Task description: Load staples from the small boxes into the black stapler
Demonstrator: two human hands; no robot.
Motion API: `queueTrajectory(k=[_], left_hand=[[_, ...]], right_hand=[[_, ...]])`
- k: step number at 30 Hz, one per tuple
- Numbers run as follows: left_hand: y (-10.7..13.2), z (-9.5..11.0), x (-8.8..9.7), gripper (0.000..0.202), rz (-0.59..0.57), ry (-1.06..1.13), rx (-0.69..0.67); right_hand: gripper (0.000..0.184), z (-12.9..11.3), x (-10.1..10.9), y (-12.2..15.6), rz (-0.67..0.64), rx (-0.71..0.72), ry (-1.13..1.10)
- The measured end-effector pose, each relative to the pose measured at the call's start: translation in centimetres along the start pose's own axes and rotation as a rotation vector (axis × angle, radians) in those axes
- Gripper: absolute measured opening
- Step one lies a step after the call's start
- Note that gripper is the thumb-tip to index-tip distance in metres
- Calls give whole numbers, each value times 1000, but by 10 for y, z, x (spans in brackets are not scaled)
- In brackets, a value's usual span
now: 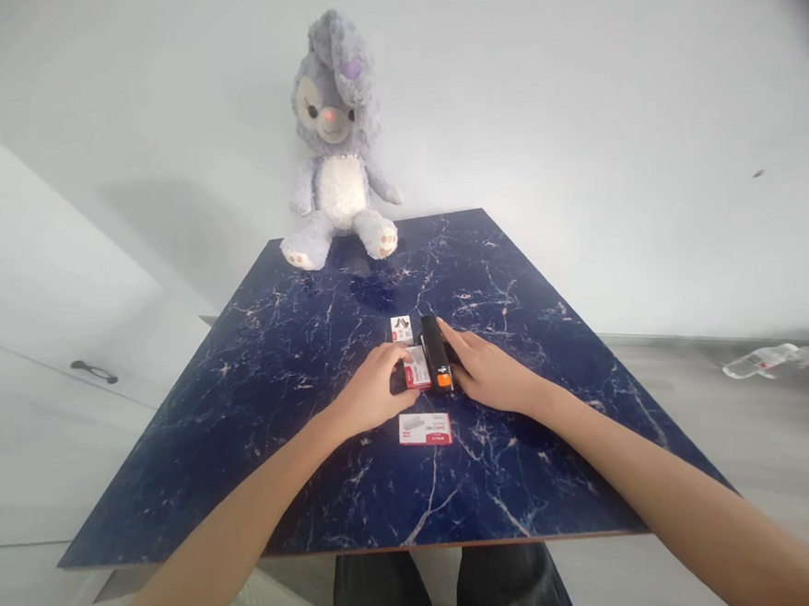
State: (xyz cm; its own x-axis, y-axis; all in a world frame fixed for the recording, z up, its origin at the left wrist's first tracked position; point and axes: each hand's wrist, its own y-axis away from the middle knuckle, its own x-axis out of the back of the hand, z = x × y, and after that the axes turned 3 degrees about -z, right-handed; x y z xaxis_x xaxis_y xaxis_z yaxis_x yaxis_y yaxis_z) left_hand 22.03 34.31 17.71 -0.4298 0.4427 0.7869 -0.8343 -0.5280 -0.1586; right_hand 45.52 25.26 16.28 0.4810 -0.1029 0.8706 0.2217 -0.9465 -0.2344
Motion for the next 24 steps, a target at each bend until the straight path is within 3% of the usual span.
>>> queueTrajectory(k=[4,9,11,14,16,21,24], left_hand=[[-3,-2,-1,38,-17,29,4],[6,11,19,37,43,-62,-102],[12,20,26,36,-57,-96,-112],[20,31,29,46,-301,-135,-163],[23,34,26,44,-368,-168,-206],[21,29,20,33,-338,-87,-243],[18,21,24,28,-211,33,-280]], right_hand=[[77,0,-1,0,3,-6,14],[79,0,-1,0,-3,-4,11],[81,0,0,0,-7,2,8],[81,-1,1,0,2,9,17],[81,-1,1,0,15,17,23],[80,0,0,1,16,24,27],[80,1,-1,1,11,26,21]])
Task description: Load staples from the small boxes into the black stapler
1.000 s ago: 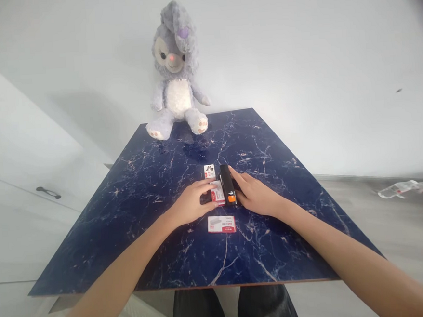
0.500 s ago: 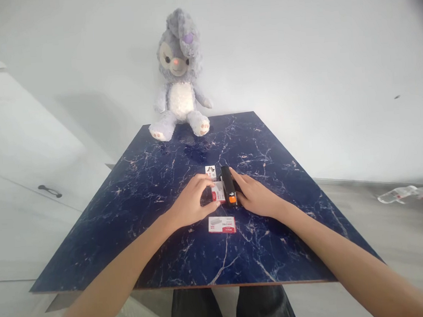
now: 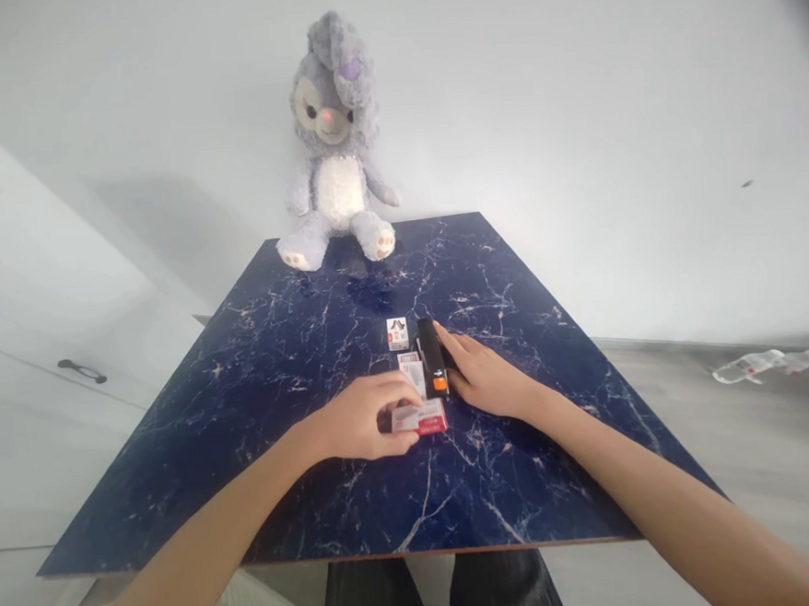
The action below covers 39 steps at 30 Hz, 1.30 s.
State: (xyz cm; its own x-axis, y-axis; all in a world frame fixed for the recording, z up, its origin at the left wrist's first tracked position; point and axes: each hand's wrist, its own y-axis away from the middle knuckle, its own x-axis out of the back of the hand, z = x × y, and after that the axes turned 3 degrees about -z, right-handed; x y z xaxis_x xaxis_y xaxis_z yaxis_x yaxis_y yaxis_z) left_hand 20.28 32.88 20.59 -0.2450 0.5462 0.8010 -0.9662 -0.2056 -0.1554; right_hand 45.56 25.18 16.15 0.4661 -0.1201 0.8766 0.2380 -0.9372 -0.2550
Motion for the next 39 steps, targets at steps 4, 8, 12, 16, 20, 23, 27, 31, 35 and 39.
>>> queueTrajectory(k=[4,8,12,16,20,23,27,31,35,39], left_hand=[[-1,-6,4,21,358,-62,108],[-2,-4,1,35,239,-26,203],[0,-1,2,46,88,77,187],[0,-1,2,46,10,21,163],[-1,-2,2,36,23,-95,130],[-2,-2,1,45,44,-145,90],[-3,-4,0,43,75,-160,94],[-3,-9,-1,41,125,-126,143],[-3,-13,-1,36,140,-87,159],[-5,-12,-3,35,216,-97,140]], right_hand=[[79,0,0,0,-13,-8,1],[79,-1,2,0,-9,-11,5],[78,-2,3,0,-6,-3,11],[79,-3,4,-1,-11,0,10],[80,-3,3,-1,-16,-3,-8],[79,-2,3,0,-13,-5,-26],[80,-1,2,0,-13,-3,-31],[78,-1,3,0,-10,-3,-26],[77,-3,5,0,-23,-22,-19],[79,-3,5,0,-26,-10,-25]])
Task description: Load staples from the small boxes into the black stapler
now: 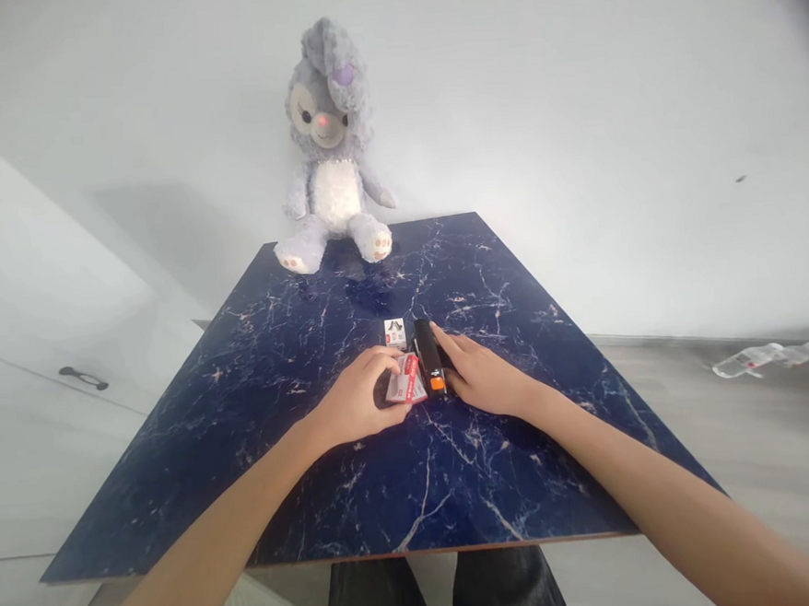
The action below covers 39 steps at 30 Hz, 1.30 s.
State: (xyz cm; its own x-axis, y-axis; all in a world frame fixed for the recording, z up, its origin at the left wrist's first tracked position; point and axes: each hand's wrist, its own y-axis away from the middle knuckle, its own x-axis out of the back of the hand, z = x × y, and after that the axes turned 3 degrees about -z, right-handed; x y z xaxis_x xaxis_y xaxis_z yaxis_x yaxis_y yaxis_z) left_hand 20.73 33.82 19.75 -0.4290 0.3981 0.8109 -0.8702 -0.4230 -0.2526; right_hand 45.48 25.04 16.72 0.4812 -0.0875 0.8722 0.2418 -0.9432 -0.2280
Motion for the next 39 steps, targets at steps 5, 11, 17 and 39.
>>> queueTrajectory(k=[5,11,17,39], left_hand=[[-2,6,-6,38,77,-105,71],[0,10,-16,45,41,-157,105],[-4,2,-18,39,98,-53,129],[-19,-18,-18,89,-51,113,172]], right_hand=[[80,3,-3,1,14,7,7],[80,5,-4,1,12,12,8],[80,4,-3,1,13,19,-10],[79,0,-3,0,23,13,21]])
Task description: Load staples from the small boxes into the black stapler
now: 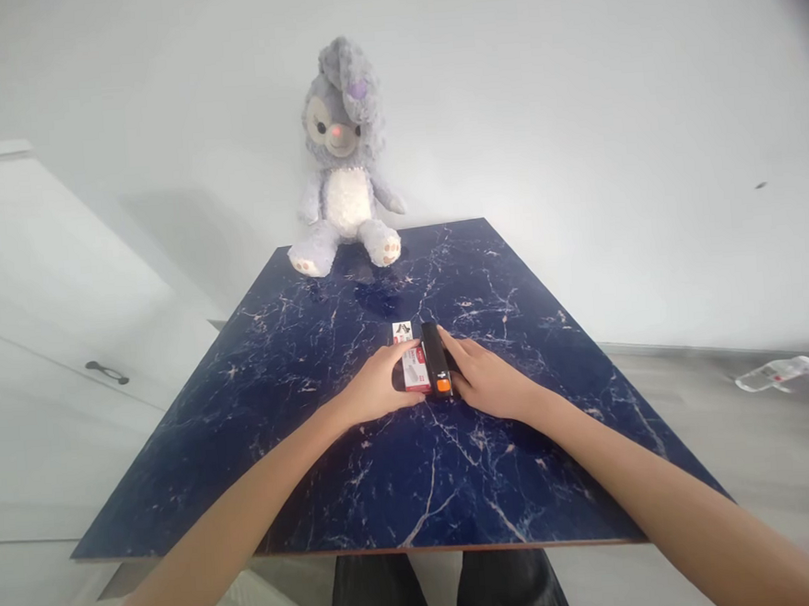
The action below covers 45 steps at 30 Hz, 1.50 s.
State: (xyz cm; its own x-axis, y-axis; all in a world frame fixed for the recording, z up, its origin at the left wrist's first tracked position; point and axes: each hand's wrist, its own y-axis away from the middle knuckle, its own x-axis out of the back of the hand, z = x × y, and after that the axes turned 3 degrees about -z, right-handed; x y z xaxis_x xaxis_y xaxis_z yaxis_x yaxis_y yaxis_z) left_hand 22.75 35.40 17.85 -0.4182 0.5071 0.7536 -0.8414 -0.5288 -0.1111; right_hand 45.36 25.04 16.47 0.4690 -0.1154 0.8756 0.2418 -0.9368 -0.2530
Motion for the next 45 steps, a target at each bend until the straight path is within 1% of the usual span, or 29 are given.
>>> queueTrajectory(k=[2,4,8,13,15,16,17,19,20,21,22,23,26,28,29,32,34,36,38,39,41,43,45], left_hand=[[1,4,2,89,-4,-12,-26],[2,6,2,85,7,-24,-58],[0,5,0,75,49,-25,-41],[-2,7,-2,78,32,-21,-8],[-1,10,-1,80,48,-58,-40],[0,11,0,76,77,-78,-69],[0,11,2,66,124,-92,-96],[-2,10,8,39,259,-100,-113],[-5,7,12,29,330,-101,-100],[-9,4,15,26,382,-105,-77],[-13,-1,18,27,402,-115,-49],[-18,-6,21,29,390,-123,-21],[-32,-20,20,35,238,-72,39],[-36,-23,16,37,160,-4,43],[-36,-23,14,37,141,24,39],[-32,-17,13,38,114,68,50],[-26,-13,20,42,65,109,96],[-17,-9,29,54,-24,160,165],[-8,-5,35,72,-88,231,244],[-3,-2,36,76,-96,280,279],[4,5,31,70,-85,417,328],[7,13,20,60,-76,524,336],[6,19,9,57,-56,550,337]], right_hand=[[79,0,0,0,-1,3,-2],[79,0,0,0,0,5,-3],[80,1,-1,0,-2,17,-1],[80,2,-2,1,-8,11,-5],[80,2,-2,1,-15,-1,-9],[80,2,-1,1,-16,-4,-9],[80,2,-1,1,-17,-6,-9],[80,3,-1,1,-18,-9,-4],[79,3,-1,1,-21,-12,-3],[79,3,-1,1,-24,-16,-1],[78,3,0,1,-28,-20,-1],[77,3,0,1,-33,-23,-2],[76,1,1,1,-30,-24,-6],[78,1,2,1,-21,-15,-11],[79,0,2,1,-19,-10,-13],[79,1,2,1,-25,-4,-23],[78,1,3,1,-26,-10,-30],[73,-1,5,1,-20,-32,-41],[59,-7,8,0,-2,-87,-76],[50,-11,11,-1,12,-127,-110],[40,-21,16,-1,33,-215,-206],[37,-31,19,-2,30,-285,-301],[35,-38,20,-1,23,-333,-345]])
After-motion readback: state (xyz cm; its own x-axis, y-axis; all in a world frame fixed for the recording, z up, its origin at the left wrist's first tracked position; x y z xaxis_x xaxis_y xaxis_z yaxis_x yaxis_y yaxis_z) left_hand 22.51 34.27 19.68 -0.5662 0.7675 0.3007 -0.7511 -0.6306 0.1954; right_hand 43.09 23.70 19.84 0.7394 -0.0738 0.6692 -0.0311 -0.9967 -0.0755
